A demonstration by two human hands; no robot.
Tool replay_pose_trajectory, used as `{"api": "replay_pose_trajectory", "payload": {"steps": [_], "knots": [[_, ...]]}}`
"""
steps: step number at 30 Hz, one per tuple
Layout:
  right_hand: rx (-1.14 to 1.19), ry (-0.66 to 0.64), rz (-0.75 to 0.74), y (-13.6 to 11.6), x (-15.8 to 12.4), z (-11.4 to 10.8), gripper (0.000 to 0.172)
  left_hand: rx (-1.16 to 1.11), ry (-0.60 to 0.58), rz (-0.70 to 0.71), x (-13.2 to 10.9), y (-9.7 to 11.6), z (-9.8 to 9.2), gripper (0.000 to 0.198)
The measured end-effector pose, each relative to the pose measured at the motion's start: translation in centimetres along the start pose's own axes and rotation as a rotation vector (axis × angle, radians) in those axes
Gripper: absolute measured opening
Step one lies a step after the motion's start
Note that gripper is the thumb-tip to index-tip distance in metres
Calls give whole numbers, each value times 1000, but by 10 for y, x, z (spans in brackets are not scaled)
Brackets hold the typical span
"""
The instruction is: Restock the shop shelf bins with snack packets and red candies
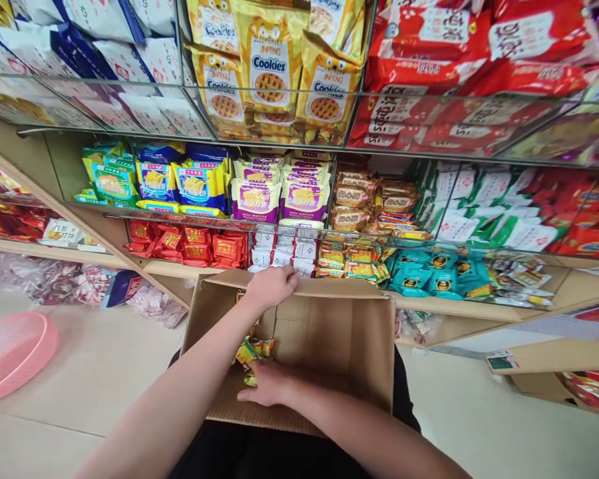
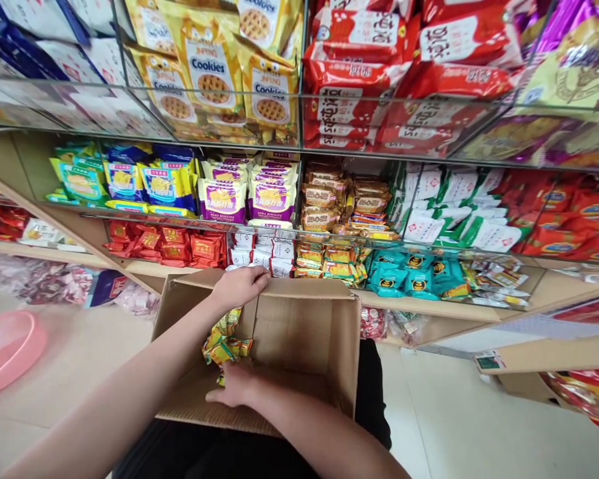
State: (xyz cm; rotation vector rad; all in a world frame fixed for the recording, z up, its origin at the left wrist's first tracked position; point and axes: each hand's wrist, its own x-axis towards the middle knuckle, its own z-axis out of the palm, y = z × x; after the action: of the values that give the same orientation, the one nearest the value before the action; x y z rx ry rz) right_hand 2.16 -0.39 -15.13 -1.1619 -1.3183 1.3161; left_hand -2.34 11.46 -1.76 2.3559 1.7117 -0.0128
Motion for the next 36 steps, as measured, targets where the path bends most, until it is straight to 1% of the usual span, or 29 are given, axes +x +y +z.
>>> {"api": "replay_pose_trajectory", "payload": {"steps": [2, 4, 5, 7, 9, 11, 12, 13, 14, 15, 17, 18, 19, 20, 21, 23, 25, 28, 32, 34, 36], "knots": [[-173, -78, 30, 7, -2, 7, 17, 3, 11, 4, -1, 1, -1, 44], [-355, -167, 48, 10, -3, 7, 9, 0, 19, 3, -1, 2, -2, 43], [-428, -216, 60, 10, -3, 5, 7, -4, 20, -1, -1, 2, -2, 42], [-562, -295, 91, 10, -2, -3, 11, -17, 25, -8, 1, 2, -2, 40], [-617, -310, 122, 6, -2, -16, 11, -35, 33, -8, 3, 0, -2, 38], [-619, -276, 141, -2, -4, -33, 10, -68, 51, -3, 6, -2, 0, 36], [-565, -253, 166, -9, -6, -43, 12, -108, 70, 6, 7, -3, 1, 34], [-474, -223, 195, -18, -8, -53, 16, -175, 99, 28, 7, -3, 2, 31], [-293, -169, 248, -28, -11, -65, 21, -277, 139, 61, 5, -3, 2, 29], [-81, -106, 296, -39, -15, -76, 25, -421, 184, 101, 2, -3, 2, 27], [248, 35, 304, -63, -21, -96, 31, -791, 253, 174, -10, 2, 0, 27], [344, 93, 280, -74, -24, -104, 33, -975, 251, 193, -18, 5, -1, 28], [406, 144, 246, -84, -27, -110, 34, -1128, 215, 196, -28, 9, -2, 29], [442, 181, 217, -91, -29, -114, 34, -1241, 149, 191, -38, 13, -1, 31], [461, 204, 193, -97, -31, -118, 35, -1310, 67, 186, -47, 17, -1, 33], [465, 227, 160, -103, -33, -121, 36, -1371, -79, 172, -63, 24, 3, 36], [432, 228, 133, -102, -34, -121, 38, -1400, -130, 161, -71, 28, 9, 36], [335, 264, 97, -96, -36, -121, 38, -1408, -94, 149, -75, 31, 14, 34], [187, 346, 82, -90, -40, -123, 35, -1433, -58, 99, -78, 34, 16, 31], [196, 358, 88, -91, -41, -124, 34, -1477, -53, 68, -79, 36, 16, 34], [287, 368, 101, -93, -42, -125, 32, -1526, -67, 39, -79, 38, 17, 35]]}}
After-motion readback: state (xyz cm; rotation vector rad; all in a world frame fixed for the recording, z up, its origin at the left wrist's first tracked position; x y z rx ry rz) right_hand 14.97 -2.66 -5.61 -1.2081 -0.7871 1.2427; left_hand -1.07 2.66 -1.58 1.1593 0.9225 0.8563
